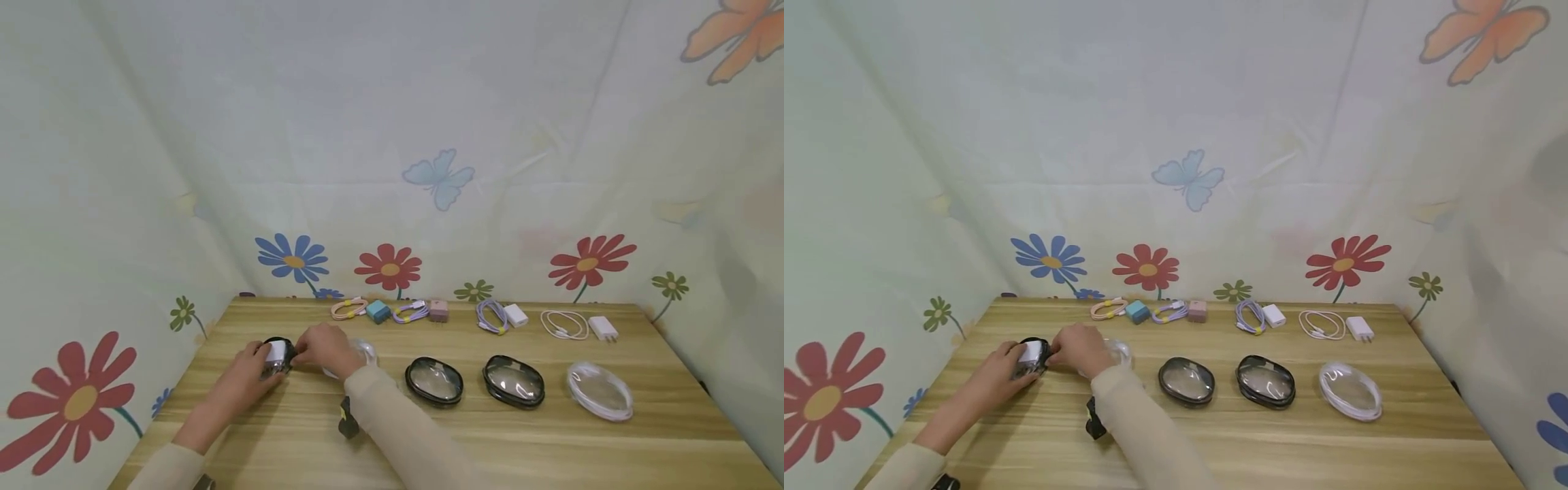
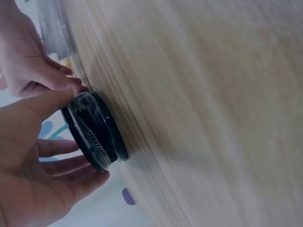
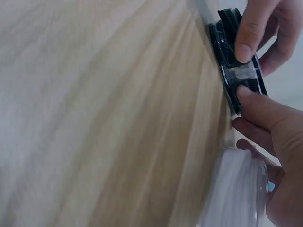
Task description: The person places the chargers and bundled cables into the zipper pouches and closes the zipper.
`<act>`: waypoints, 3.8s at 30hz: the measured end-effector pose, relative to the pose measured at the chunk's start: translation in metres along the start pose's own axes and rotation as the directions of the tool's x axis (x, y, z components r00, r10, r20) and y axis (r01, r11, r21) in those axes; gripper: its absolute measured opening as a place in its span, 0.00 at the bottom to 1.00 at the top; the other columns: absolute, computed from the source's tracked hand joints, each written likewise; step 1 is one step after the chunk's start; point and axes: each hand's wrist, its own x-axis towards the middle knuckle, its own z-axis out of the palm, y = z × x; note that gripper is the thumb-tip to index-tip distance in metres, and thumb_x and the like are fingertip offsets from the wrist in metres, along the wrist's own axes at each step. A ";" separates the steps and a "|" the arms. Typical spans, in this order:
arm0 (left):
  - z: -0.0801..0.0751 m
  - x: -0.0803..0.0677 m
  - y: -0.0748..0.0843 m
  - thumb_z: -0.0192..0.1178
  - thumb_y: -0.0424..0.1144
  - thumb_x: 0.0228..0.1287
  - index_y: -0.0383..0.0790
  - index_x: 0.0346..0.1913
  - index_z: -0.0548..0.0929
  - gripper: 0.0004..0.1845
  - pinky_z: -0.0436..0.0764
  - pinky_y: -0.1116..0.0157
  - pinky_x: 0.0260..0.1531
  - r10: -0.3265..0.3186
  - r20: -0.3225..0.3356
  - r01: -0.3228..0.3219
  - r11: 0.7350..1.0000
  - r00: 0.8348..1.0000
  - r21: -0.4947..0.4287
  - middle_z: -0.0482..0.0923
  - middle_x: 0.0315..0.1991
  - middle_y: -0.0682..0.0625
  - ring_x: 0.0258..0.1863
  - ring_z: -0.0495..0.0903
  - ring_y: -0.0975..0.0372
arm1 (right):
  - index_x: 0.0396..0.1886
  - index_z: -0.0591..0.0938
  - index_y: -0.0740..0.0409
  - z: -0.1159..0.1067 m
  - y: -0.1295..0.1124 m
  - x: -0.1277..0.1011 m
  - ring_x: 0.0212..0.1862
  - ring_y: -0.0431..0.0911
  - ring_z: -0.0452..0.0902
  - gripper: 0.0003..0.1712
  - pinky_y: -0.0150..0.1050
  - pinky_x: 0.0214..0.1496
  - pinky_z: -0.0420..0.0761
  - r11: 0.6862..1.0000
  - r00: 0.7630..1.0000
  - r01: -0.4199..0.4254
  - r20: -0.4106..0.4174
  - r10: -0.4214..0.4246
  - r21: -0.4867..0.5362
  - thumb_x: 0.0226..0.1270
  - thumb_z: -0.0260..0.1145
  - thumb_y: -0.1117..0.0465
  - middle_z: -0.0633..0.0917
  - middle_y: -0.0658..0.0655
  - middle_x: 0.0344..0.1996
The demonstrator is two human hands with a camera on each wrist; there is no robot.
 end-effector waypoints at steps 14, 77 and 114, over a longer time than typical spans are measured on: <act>-0.004 -0.001 0.003 0.70 0.44 0.65 0.19 0.61 0.72 0.34 0.79 0.41 0.49 -0.026 0.003 0.026 0.999 1.000 -0.042 0.72 0.56 0.25 0.52 0.78 0.37 | 0.30 0.88 0.40 0.000 -0.004 0.007 0.31 0.32 0.75 0.05 0.30 0.33 0.76 0.999 0.999 -0.024 0.042 0.023 0.030 0.63 0.75 0.49 0.82 0.36 0.27; -0.001 -0.007 0.005 0.57 0.32 0.74 0.15 0.64 0.69 0.25 0.82 0.44 0.49 0.120 0.032 -0.120 0.993 0.992 0.016 0.69 0.62 0.20 0.56 0.78 0.33 | 0.51 0.88 0.36 0.000 0.016 0.017 0.75 0.56 0.62 0.12 0.56 0.74 0.64 0.836 0.884 0.467 0.129 -0.449 -0.290 0.76 0.62 0.47 0.70 0.44 0.73; 0.003 -0.003 0.008 0.57 0.47 0.76 0.16 0.66 0.68 0.34 0.69 0.38 0.62 -0.013 0.062 0.010 0.999 0.998 0.045 0.65 0.67 0.21 0.66 0.68 0.31 | 0.48 0.88 0.31 -0.016 0.031 0.017 0.77 0.50 0.57 0.11 0.52 0.75 0.63 0.848 0.859 0.496 0.246 -0.449 -0.187 0.76 0.60 0.42 0.70 0.41 0.73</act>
